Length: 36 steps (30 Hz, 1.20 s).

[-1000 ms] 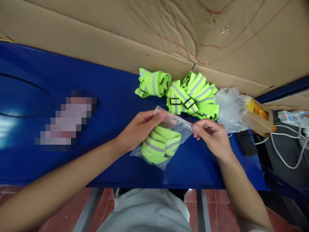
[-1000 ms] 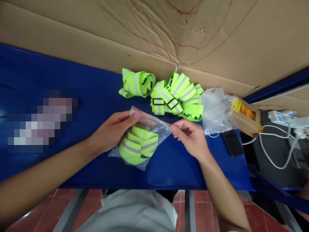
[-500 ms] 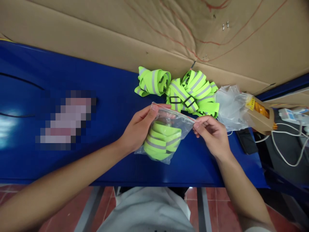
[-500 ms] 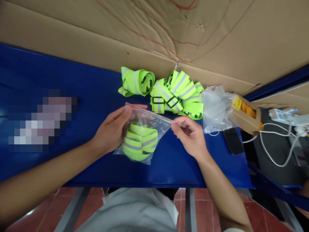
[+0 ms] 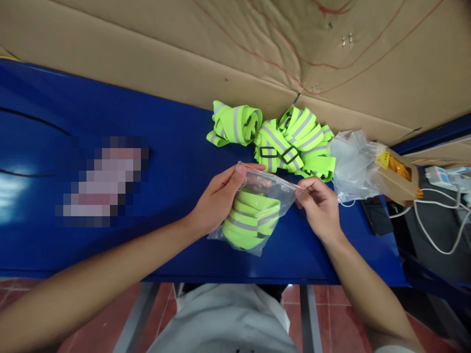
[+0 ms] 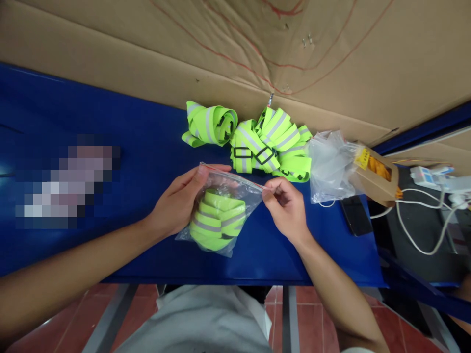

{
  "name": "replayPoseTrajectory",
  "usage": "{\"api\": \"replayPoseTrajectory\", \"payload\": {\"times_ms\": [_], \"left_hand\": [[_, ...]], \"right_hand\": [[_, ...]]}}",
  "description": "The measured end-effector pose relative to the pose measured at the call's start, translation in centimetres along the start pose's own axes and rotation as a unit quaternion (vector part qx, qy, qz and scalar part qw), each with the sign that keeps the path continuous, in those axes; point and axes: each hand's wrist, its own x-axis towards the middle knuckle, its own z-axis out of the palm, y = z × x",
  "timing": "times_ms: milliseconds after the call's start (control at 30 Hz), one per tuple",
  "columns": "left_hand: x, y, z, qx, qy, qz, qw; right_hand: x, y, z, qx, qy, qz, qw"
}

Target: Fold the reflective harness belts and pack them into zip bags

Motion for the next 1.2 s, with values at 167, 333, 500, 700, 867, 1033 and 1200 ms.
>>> {"api": "replayPoseTrajectory", "payload": {"times_ms": [167,333,500,700,867,1033,1200], "left_hand": [[-0.12,-0.50,0.03,0.000,0.015,-0.008,1.000],[-0.15,-0.67,-0.06,-0.012,0.015,-0.015,1.000],[-0.17,-0.38,0.15,-0.005,0.029,0.005,1.000],[-0.22,-0.37,0.19,0.014,0.017,0.026,0.999],[-0.27,-0.52,0.16,0.031,0.012,0.018,0.999],[-0.30,-0.58,0.00,0.024,-0.002,0.008,1.000],[-0.32,-0.53,-0.06,0.030,-0.018,0.028,0.999]], "right_hand": [[-0.01,0.14,-0.05,-0.011,-0.016,0.001,1.000],[0.11,0.33,-0.15,0.009,-0.014,-0.007,1.000],[0.15,0.30,-0.40,0.017,-0.018,0.003,1.000],[-0.20,0.33,-0.19,0.013,-0.027,-0.012,0.999],[-0.20,0.24,-0.20,0.013,-0.019,-0.018,1.000],[-0.23,0.12,-0.15,0.015,-0.027,-0.020,0.999],[-0.15,0.15,0.01,0.009,-0.017,-0.013,1.000]]}}
